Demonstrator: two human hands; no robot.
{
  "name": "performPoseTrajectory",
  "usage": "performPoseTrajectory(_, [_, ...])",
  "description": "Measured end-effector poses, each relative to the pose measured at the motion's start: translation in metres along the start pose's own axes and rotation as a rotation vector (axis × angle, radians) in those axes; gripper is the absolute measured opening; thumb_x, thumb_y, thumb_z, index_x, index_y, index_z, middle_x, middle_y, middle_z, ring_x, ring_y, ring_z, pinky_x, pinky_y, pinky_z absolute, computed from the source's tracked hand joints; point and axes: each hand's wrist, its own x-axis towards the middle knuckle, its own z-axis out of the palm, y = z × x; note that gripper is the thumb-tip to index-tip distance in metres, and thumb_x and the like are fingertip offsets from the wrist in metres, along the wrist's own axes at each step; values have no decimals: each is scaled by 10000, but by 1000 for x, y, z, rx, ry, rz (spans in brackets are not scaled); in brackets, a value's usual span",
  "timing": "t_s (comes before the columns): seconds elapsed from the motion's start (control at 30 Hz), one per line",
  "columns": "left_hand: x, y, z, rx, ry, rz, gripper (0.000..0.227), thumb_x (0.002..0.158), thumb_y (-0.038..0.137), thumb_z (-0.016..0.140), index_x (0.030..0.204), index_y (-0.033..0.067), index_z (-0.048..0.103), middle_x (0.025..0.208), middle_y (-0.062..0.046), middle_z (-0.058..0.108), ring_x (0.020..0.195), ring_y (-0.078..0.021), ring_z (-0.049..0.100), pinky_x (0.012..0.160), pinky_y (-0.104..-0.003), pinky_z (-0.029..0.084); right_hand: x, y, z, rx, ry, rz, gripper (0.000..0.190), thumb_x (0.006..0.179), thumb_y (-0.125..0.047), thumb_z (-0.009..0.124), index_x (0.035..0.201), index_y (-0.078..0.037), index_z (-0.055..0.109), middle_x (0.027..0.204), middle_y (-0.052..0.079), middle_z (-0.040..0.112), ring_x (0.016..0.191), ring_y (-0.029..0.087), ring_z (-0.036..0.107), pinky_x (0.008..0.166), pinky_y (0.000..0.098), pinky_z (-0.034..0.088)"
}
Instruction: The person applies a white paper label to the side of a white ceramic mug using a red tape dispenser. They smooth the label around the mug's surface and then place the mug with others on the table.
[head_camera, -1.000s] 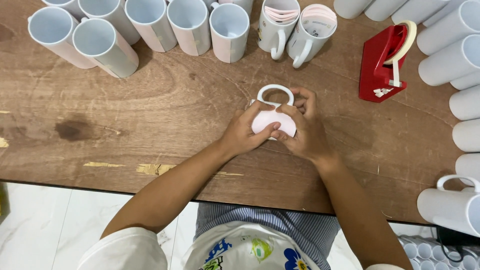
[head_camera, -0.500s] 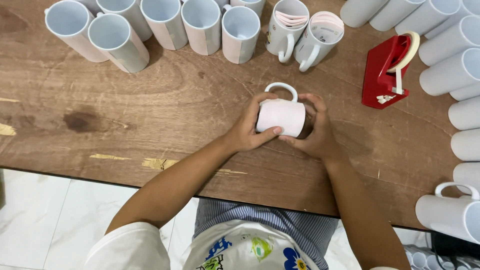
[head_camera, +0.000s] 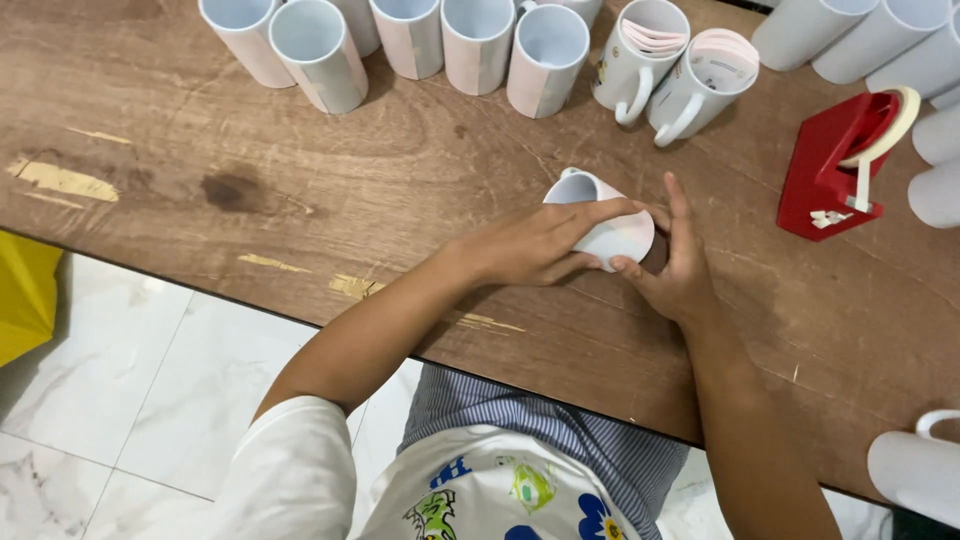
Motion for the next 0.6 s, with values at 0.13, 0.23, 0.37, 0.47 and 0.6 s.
performPoseTrajectory(0.13, [8,6,7,360,-62,-17,670,913,87,606,1476,118,244,999,-198,660,816,-416,683,737,-502,561,5,-15,11,-277,26,-103,1002,699,-468,782,1414,78,341,1314,242,497,1174,380,509,1017,459,371])
performPoseTrajectory(0.23, [13,14,13,768,-131,-29,714,806,222,724,1416,175,357,956,-120,667,664,-365,679,639,-458,572,4,-11,21,-336,54,-84,952,633,-308,852,1378,70,396,1208,185,504,1096,333,536,997,427,404])
performPoseTrajectory(0.37, [12,12,24,887,-8,79,416,884,186,574,1286,227,470,849,-55,664,631,-292,699,673,-411,536,-4,-13,28,-477,148,-81,974,577,-373,917,1299,81,447,1074,136,508,968,297,550,956,373,398])
performPoseTrajectory(0.47, [13,13,24,848,112,150,323,875,209,610,1188,186,530,921,-97,646,823,-296,673,815,-418,487,4,-40,34,-504,178,-80,875,563,-269,938,1214,116,496,1009,172,549,885,338,567,916,412,433])
performPoseTrajectory(0.6, [-7,8,15,741,286,185,315,967,289,499,1217,109,563,1170,-147,565,1161,-327,557,923,-430,460,1,-40,40,-333,242,-53,906,573,-317,901,1257,67,447,1084,271,543,1028,433,569,912,472,447])
